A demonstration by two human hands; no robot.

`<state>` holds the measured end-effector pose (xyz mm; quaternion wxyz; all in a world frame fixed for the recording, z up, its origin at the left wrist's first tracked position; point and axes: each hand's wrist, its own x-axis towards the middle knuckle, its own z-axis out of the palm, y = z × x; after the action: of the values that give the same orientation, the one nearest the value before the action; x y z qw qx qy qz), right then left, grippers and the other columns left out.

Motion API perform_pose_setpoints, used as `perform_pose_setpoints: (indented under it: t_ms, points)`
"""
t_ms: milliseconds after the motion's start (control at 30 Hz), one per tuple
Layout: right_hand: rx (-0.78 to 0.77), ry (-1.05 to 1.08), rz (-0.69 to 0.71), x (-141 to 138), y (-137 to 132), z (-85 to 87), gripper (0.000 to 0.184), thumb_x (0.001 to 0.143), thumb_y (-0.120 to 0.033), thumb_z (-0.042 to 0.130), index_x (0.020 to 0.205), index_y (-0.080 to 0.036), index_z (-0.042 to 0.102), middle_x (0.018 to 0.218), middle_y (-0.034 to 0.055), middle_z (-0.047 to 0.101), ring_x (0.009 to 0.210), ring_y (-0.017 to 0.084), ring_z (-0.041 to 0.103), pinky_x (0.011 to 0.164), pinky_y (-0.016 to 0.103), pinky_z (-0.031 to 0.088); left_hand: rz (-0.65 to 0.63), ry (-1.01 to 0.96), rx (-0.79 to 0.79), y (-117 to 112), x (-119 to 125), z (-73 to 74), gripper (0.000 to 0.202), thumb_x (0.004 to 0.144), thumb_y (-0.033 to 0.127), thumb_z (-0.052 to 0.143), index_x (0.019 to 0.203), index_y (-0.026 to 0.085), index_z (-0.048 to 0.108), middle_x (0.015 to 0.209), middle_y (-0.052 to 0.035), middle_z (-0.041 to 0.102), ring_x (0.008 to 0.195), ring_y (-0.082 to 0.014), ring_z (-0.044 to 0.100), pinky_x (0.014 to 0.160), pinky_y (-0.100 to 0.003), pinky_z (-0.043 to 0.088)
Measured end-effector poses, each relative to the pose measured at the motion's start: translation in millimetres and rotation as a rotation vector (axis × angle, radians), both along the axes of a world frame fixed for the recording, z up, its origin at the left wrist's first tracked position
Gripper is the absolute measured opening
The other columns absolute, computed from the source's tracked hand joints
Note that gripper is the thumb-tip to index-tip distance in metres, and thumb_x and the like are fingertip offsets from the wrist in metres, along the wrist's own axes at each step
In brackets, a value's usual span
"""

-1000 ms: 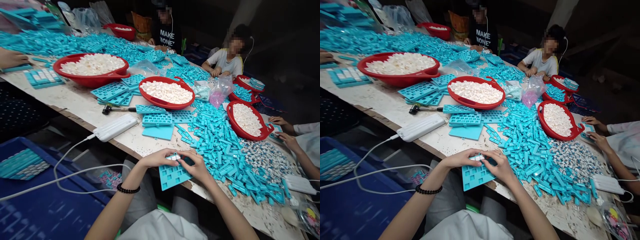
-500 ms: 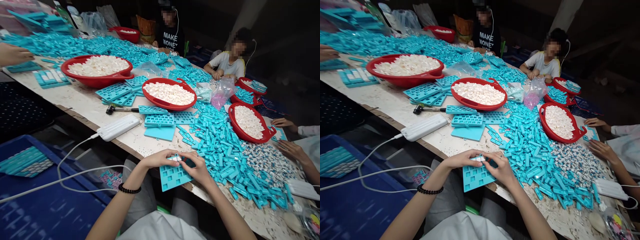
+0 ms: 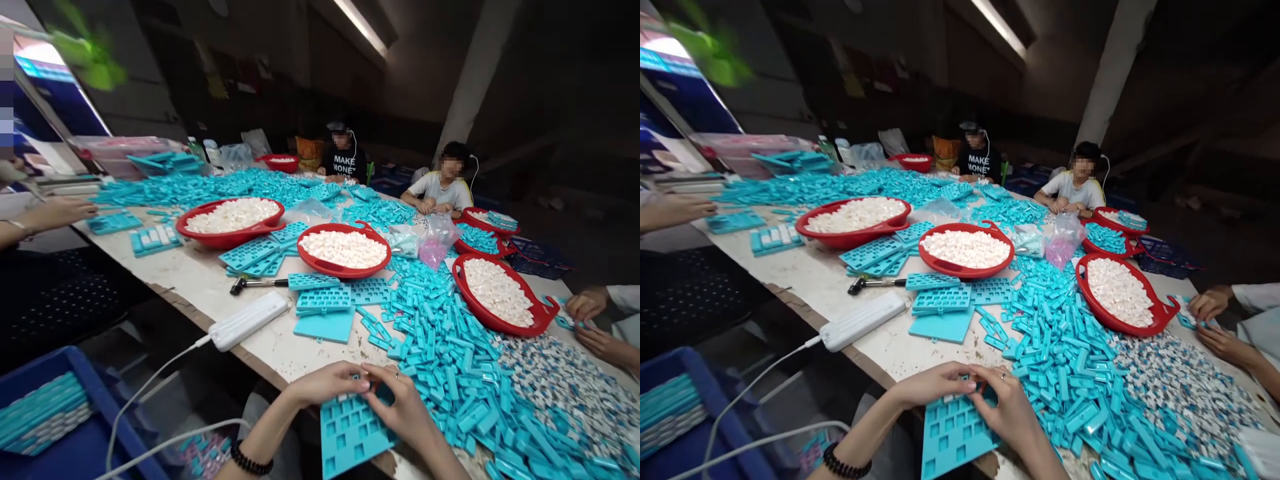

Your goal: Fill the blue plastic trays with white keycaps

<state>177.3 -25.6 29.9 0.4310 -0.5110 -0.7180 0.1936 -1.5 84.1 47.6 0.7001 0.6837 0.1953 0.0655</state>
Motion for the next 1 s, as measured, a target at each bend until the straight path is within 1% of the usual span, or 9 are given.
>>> perform_pose_setpoints:
  t_ms: [100,167,367,433,533,700,900,933,1000]
  points:
    - [-0.003,0.016,0.002,-0.4,0.7,-2.4,0.041,0.091,-0.021,0.064,0.132,-0.029,0.062,0.108,0.0042,0.075,0.092,0.023,0.072,0.085,0.035,0.059,0.009,-0.029,-0.02,-3.9,1.4,-0.7,0.045,0.084,0.06,0.067,0.095,0.018,0.073,0.09,-0.0027,0.067,0.084,-0.0188,0.057,0.08,-0.028,0.043]
    - [-0.002,0.024,0.007,-0.5,0.3,-2.1,0.041,0.091,-0.021,0.064,0.131,-0.03,0.062,0.107,0.0036,0.075,0.091,0.023,0.073,0.085,0.034,0.059,0.013,-0.063,-0.007,-6.7,1.1,0.1,0.045,0.085,0.06,0.067,0.098,0.018,0.073,0.096,-0.0045,0.07,0.092,-0.021,0.059,0.085,-0.029,0.044]
    - [0.011,0.024,0.036,0.2,-0.6,-1.1,0.038,0.092,-0.021,0.062,0.128,-0.032,0.064,0.102,0.0031,0.076,0.09,0.023,0.072,0.083,0.035,0.059,-0.019,-0.145,0.106,-10.3,-1.9,7.1,0.053,0.088,0.062,0.062,0.12,0.021,0.071,0.11,-0.0073,0.072,0.101,-0.0253,0.062,0.092,-0.033,0.045]
    - [0.022,0.024,0.041,0.7,-0.4,-2.3,0.037,0.092,-0.021,0.061,0.127,-0.032,0.064,0.101,0.0034,0.076,0.089,0.023,0.072,0.082,0.036,0.059,-0.012,-0.138,0.139,-10.2,-2.9,6.9,0.055,0.086,0.063,0.064,0.121,0.021,0.071,0.11,-0.0068,0.073,0.101,-0.0255,0.062,0.092,-0.033,0.045]
    - [0.015,0.038,0.047,1.4,0.0,-4.1,0.032,0.093,-0.023,0.062,0.123,-0.032,0.067,0.098,0.0031,0.076,0.085,0.023,0.072,0.082,0.037,0.058,0.027,-0.086,0.196,-10.1,-3.8,2.4,0.054,0.085,0.065,0.064,0.113,0.02,0.074,0.097,-0.0051,0.073,0.086,-0.0218,0.06,0.08,-0.029,0.044]
    - [-0.006,0.05,0.029,2.2,0.1,-4.7,0.027,0.092,-0.026,0.065,0.118,-0.031,0.07,0.099,0.0034,0.077,0.086,0.023,0.072,0.079,0.035,0.059,0.061,-0.06,0.243,-10.9,-3.4,-3.5,0.05,0.087,0.063,0.063,0.104,0.018,0.076,0.078,-0.0014,0.065,0.064,-0.0142,0.045,0.062,-0.025,0.035]
    - [-0.023,0.055,0.015,2.9,0.4,-3.4,0.022,0.091,-0.028,0.068,0.112,-0.03,0.074,0.098,0.0025,0.078,0.086,0.024,0.073,0.08,0.036,0.059,0.089,0.027,0.279,-9.9,-2.0,-4.2,0.051,0.087,0.062,0.062,0.096,0.014,0.076,0.061,0.0027,0.051,0.055,-0.0108,0.03,0.052,-0.025,0.023]
    - [-0.032,0.057,0.018,3.1,0.5,-3.0,0.022,0.091,-0.027,0.068,0.112,-0.03,0.074,0.098,0.0025,0.078,0.087,0.024,0.073,0.081,0.036,0.059,0.088,0.037,0.275,-9.6,-1.8,-5.0,0.051,0.087,0.062,0.062,0.096,0.014,0.076,0.06,0.0026,0.05,0.055,-0.0107,0.031,0.051,-0.025,0.023]
    - [-0.045,0.058,0.022,3.2,0.7,-1.5,0.022,0.091,-0.026,0.069,0.112,-0.03,0.073,0.1,0.0025,0.077,0.089,0.023,0.073,0.083,0.036,0.057,0.084,0.027,0.248,-9.5,-1.2,-6.9,0.052,0.087,0.063,0.062,0.099,0.014,0.077,0.064,0.0004,0.058,0.056,-0.0117,0.038,0.052,-0.025,0.027]
